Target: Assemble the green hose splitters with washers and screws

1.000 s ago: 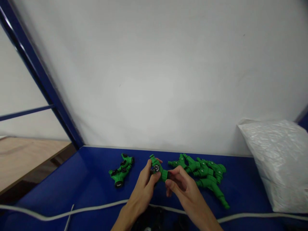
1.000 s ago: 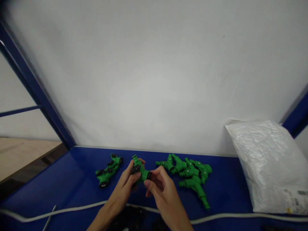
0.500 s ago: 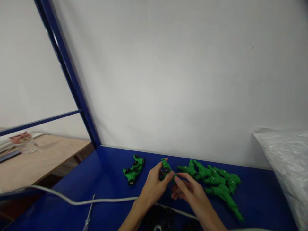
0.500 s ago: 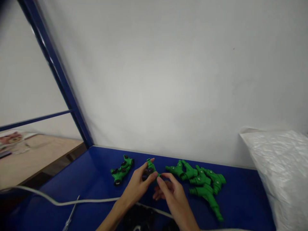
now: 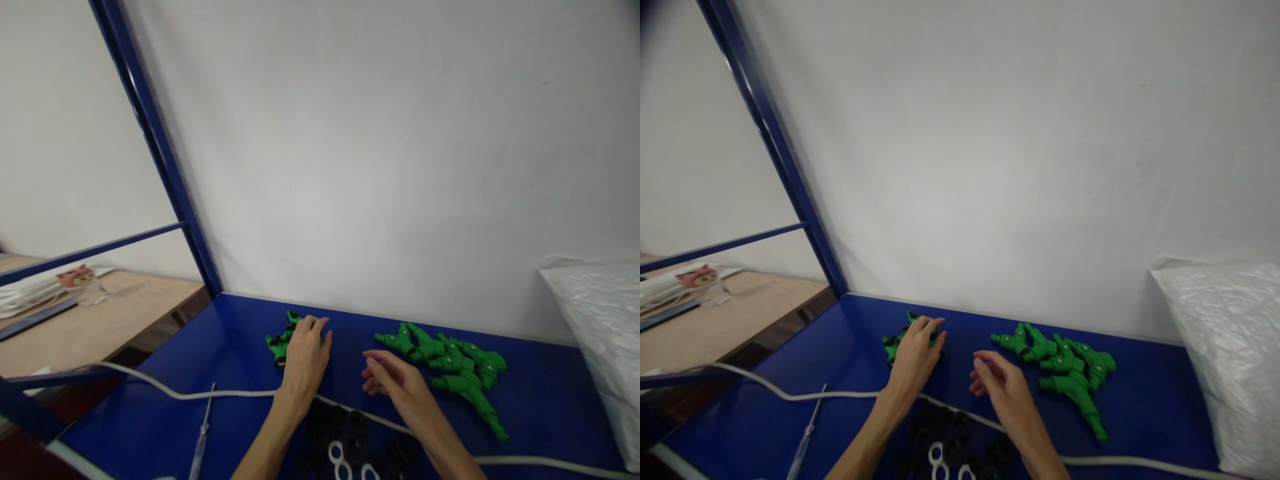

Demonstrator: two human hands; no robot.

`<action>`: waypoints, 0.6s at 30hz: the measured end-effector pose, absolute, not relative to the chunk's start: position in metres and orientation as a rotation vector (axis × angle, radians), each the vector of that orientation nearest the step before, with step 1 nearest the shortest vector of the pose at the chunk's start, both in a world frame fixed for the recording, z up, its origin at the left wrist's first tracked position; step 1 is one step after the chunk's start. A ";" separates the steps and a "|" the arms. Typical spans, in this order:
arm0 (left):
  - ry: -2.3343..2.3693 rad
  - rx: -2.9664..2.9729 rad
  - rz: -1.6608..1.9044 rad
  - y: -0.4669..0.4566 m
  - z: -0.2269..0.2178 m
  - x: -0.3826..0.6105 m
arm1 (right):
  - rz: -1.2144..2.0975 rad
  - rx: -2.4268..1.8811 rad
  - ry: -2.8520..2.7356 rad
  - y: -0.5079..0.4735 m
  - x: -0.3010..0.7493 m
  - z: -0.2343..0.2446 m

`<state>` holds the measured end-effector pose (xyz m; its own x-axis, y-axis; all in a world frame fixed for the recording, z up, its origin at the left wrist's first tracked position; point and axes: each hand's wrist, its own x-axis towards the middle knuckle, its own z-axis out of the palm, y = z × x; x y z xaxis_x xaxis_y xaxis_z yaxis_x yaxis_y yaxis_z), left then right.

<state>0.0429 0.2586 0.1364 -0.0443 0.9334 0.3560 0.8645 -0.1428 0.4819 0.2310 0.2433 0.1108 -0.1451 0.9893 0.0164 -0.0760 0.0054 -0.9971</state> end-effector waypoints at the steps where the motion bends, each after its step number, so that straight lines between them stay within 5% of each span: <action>1: 1.921 2.134 0.944 0.255 0.138 0.048 | 1.328 -1.076 -1.273 0.244 0.232 0.110; 7: 1.560 2.353 0.649 0.243 0.136 0.065 | 1.215 -1.115 -1.319 0.248 0.240 0.110; 18: 1.542 2.266 0.776 0.260 0.132 0.053 | 0.971 -1.154 -1.755 0.234 0.233 0.121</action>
<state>0.0533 0.2597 0.1324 0.2810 0.9216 0.2679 0.7643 -0.3837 0.5183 0.2334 0.2340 0.1211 -0.2597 0.9431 0.2078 0.3254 0.2880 -0.9006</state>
